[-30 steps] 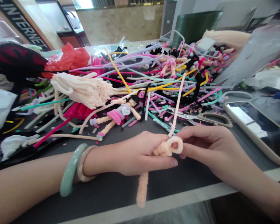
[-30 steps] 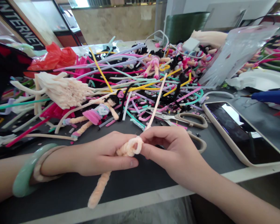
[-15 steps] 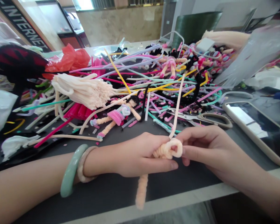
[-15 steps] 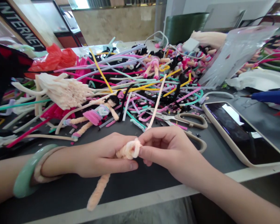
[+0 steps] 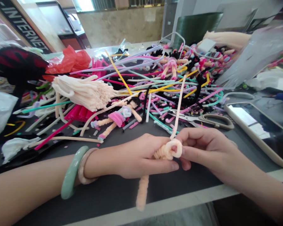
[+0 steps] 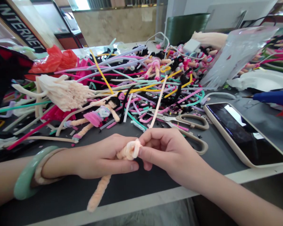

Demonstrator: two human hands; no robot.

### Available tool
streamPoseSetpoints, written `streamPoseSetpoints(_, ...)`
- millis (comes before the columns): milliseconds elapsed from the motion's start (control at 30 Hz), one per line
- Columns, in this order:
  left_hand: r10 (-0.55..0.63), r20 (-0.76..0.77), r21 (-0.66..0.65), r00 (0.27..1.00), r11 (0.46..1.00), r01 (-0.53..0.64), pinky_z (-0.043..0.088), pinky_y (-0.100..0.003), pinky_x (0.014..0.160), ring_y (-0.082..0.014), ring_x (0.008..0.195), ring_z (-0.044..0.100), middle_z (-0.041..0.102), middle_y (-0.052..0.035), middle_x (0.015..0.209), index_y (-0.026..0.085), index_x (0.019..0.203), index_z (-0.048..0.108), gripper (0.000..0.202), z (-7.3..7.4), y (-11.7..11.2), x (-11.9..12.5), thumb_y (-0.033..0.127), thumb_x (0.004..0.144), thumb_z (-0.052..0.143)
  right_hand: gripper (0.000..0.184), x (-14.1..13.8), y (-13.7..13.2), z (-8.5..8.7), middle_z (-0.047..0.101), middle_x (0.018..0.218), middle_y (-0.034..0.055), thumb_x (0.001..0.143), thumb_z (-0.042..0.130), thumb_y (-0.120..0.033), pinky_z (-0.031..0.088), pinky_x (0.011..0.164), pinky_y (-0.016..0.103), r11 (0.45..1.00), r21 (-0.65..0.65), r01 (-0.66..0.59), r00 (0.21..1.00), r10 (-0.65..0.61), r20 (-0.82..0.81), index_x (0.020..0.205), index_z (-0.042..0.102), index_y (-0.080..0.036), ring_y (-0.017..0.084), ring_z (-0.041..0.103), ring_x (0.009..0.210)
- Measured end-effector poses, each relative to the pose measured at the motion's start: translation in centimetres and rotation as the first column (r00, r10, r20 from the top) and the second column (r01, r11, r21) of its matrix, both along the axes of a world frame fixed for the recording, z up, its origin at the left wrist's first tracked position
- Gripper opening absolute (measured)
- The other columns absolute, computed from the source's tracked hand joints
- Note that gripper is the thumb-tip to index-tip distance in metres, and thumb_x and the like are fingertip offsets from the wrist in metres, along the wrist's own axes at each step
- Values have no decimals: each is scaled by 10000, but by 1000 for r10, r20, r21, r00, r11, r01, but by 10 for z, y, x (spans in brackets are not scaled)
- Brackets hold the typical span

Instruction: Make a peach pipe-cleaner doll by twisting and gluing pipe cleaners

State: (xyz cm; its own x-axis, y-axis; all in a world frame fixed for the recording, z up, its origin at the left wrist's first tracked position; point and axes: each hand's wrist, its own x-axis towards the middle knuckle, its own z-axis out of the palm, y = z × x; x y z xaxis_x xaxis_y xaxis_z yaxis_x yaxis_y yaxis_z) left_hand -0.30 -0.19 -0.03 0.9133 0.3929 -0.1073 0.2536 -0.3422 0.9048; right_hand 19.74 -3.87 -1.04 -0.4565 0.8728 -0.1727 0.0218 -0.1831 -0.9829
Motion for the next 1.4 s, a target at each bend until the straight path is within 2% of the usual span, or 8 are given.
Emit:
streamPoseSetpoints(200,1,4,2,1000,1000,-1,421,-205,683,-110,721,512,578,-13,847,151,1073,608,233,1,0,1,295,944,477,90,-1,0,0,625,635,-25,804,718,-247,408,523,159,1000,-18,9,1000,-10,-15,787,679,-167,54,536,540)
streamPoseSetpoints(367,-12,56,-19,998,1000,13,441,-206,791,-121,854,578,648,-37,1006,135,1078,620,213,1,0,2,236,934,498,98,-1,0,0,609,613,-35,806,716,-231,399,506,143,1000,-21,-3,1000,3,-29,758,659,-167,47,530,535)
streamPoseSetpoints(567,-19,100,-46,995,999,23,464,-210,822,-129,941,619,675,-46,1119,156,1080,627,198,2,0,2,206,927,512,90,-1,0,-1,599,624,-40,838,681,-215,393,501,149,999,-9,-39,998,39,-50,767,642,-178,51,529,540)
streamPoseSetpoints(833,-40,115,-42,993,998,45,454,-190,843,-119,972,623,674,-34,1116,157,1091,632,209,1,0,2,188,942,491,166,2,-1,-3,555,581,-45,918,582,-278,362,519,183,996,43,-76,997,75,17,789,614,-179,61,484,537)
streamPoseSetpoints(1033,-51,122,-31,991,998,56,433,-157,854,-102,980,611,663,-39,1117,137,1112,628,222,1,0,2,188,940,498,197,2,-2,-2,556,582,-43,913,590,-290,357,529,195,996,46,-75,997,74,26,755,601,-173,64,486,547)
streamPoseSetpoints(1400,-64,103,-10,993,998,66,423,-165,891,-108,968,608,652,-35,1087,167,1135,641,242,0,0,1,199,928,521,236,1,-4,0,562,567,-40,916,575,-281,360,529,208,995,69,-73,996,68,65,709,571,-167,72,489,543)
